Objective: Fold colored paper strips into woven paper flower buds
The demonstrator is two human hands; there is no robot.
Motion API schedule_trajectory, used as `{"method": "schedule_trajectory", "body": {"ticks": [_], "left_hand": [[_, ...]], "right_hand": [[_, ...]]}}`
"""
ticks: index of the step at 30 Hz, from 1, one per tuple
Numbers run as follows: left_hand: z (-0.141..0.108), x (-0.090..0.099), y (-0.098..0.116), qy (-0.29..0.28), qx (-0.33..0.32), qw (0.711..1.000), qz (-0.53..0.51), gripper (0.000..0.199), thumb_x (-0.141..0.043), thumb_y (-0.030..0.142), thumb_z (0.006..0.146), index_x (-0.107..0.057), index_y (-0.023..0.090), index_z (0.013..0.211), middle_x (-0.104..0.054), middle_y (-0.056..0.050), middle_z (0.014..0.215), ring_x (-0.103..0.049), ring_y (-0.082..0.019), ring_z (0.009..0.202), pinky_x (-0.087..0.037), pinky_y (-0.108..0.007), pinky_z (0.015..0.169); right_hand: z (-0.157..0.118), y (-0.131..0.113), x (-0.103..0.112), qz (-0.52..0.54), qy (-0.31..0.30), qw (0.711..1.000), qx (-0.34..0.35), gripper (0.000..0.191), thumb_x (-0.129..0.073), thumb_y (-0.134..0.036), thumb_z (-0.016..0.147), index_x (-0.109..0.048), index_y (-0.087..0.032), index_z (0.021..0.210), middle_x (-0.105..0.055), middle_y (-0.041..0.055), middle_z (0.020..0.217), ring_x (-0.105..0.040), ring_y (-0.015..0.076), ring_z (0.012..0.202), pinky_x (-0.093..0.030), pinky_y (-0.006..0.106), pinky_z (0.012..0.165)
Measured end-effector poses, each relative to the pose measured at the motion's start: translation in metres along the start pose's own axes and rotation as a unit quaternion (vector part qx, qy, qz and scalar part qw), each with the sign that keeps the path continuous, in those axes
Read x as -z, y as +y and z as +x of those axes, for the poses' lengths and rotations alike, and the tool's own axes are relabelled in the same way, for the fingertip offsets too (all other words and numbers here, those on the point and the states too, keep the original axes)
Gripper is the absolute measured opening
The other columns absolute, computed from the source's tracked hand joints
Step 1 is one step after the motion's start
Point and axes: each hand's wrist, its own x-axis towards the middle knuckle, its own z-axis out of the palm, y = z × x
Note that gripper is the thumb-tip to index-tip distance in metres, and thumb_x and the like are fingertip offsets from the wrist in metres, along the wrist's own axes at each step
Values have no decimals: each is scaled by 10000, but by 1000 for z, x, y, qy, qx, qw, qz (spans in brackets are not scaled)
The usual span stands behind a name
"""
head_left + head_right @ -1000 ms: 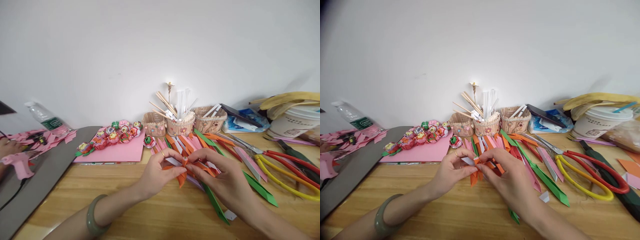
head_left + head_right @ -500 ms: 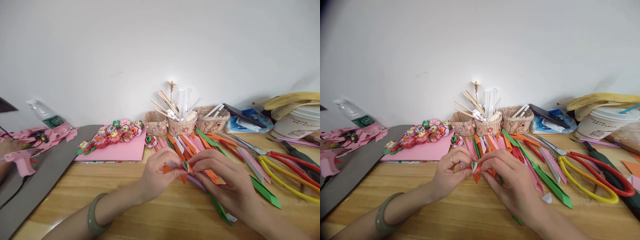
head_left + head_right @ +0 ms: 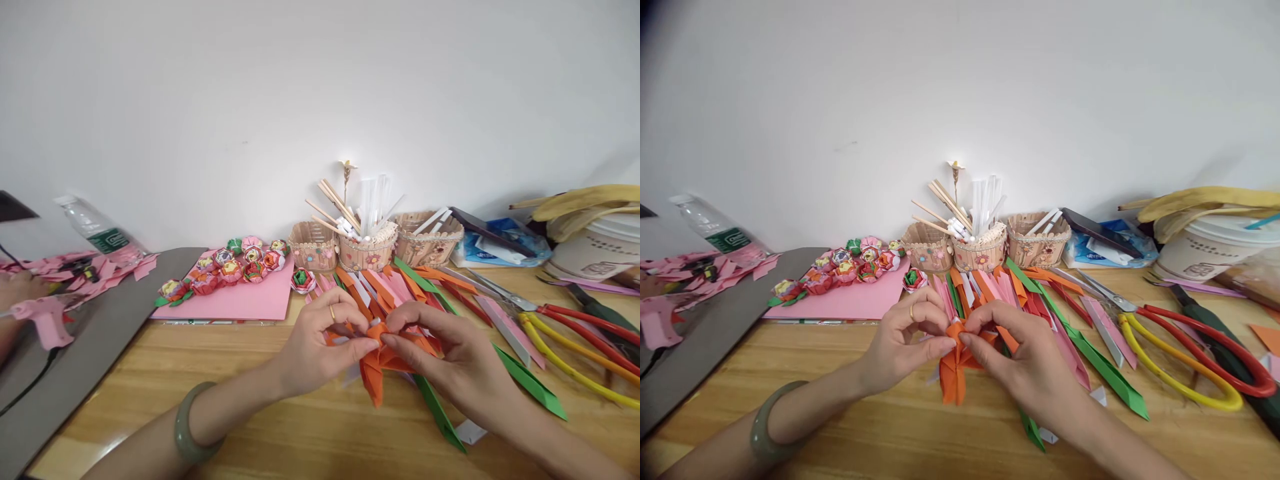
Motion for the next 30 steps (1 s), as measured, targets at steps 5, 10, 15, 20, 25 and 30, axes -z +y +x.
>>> {"method": "schedule_trajectory", "body": {"ticks": [5, 10, 15, 20, 25, 30], "left_hand": [[1, -1, 1, -16, 74, 996, -35, 119, -615, 254, 724, -578, 147, 760, -595, -29, 732, -537, -114, 671, -442, -228, 621], [1, 0, 2, -40, 126, 989, -63, 130, -607, 264, 724, -566, 141, 726, -582, -18, 705, -528, -104, 646, -438, -220, 602], [0, -1, 1, -54, 153, 984, -71, 142, -596, 278, 731, -556, 143, 753, -559, -10, 695, -511, -86, 592, -430, -200, 534], [1, -2, 2, -39, 103, 993, -49, 60, -566, 203, 742, -547, 147, 740, -548, -8, 694, -510, -81, 598, -431, -186, 528], [1, -3, 3, -5, 68, 998, -7, 19, -540, 140, 734, -547, 153, 723, -560, -6, 682, -517, -83, 597, -420, -176, 513], [2, -3, 4, 12, 86, 996, -18, 64, -564, 215, 745, -558, 151, 738, -593, -21, 715, -548, -100, 645, -459, -207, 596]], "right_hand": [[0, -1, 0, -9, -4, 1000, -1, 97, -517, -230, 820, -559, -203, 737, -599, 4, 697, -556, 132, 640, -465, 230, 573], [-2, 1, 0, -77, 2, 994, 78, 91, -491, -153, 817, -539, -215, 772, -602, 9, 703, -556, 129, 628, -461, 238, 551], [-3, 2, -1, -162, 40, 970, 178, 123, -487, -99, 810, -526, -216, 811, -599, 18, 678, -540, 131, 592, -449, 257, 527], [-5, 8, 0, -237, 72, 934, 257, 206, -553, -57, 757, -542, -211, 893, -635, 28, 710, -556, 149, 630, -455, 278, 556], [-6, 9, 0, -239, 71, 928, 277, 241, -556, -52, 753, -551, -227, 920, -658, 26, 729, -589, 162, 659, -473, 294, 583], [-1, 3, -2, -159, 61, 972, 163, 127, -522, -125, 795, -568, -230, 851, -648, 32, 746, -598, 163, 671, -492, 292, 589]]}}
